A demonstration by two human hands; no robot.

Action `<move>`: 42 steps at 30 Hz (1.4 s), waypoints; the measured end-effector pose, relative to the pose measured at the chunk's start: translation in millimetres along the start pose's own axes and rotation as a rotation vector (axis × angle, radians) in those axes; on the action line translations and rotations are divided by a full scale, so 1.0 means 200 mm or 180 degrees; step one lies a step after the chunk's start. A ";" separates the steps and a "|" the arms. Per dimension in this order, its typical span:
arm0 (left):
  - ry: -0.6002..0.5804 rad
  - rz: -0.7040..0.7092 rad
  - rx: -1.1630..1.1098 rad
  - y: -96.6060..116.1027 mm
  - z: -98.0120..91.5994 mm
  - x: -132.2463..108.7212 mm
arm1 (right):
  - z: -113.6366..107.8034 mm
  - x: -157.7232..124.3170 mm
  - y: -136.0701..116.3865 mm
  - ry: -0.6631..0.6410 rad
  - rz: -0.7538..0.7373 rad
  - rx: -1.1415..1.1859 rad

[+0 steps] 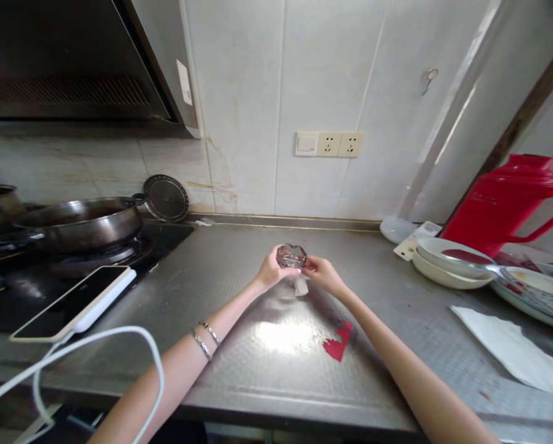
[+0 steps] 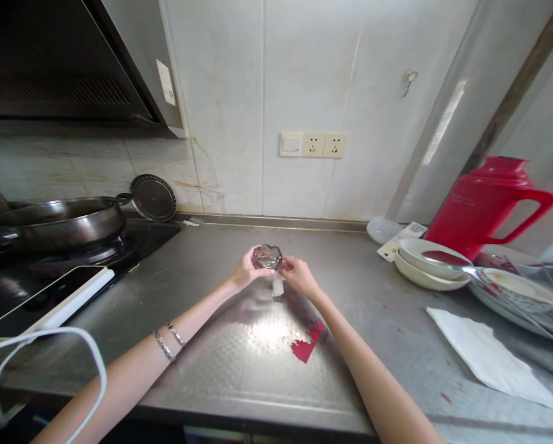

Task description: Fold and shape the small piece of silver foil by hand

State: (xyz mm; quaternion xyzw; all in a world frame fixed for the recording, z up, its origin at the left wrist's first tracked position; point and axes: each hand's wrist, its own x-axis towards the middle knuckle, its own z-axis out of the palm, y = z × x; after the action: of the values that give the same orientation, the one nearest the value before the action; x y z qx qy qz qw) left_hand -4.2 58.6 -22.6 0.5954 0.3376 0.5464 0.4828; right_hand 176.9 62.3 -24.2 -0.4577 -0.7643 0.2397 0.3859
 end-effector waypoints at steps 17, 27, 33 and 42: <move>-0.0868 -0.0067 -0.0390 0.04 0.01 -0.02 | -0.22 0.04 -0.14 -0.1156 -0.0397 0.0497; -0.1410 0.0081 0.1079 0.08 -0.06 -0.01 | -0.21 0.00 -0.15 -0.0845 -0.0504 -0.0344; -0.1369 0.0056 0.1905 0.16 -0.12 -0.06 | -0.16 -0.06 -0.19 -0.0693 -0.0688 -0.0323; -0.1105 0.0231 0.1993 0.18 -0.21 -0.14 | -0.10 -0.14 -0.24 -0.0484 -0.0709 -0.0050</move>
State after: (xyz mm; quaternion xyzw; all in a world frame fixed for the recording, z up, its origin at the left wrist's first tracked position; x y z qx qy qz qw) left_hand -54.8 30.3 0.1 0.8099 0.3803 0.3240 0.3074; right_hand 176.0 15.5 11.9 -0.3535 -0.8393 0.2235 0.3474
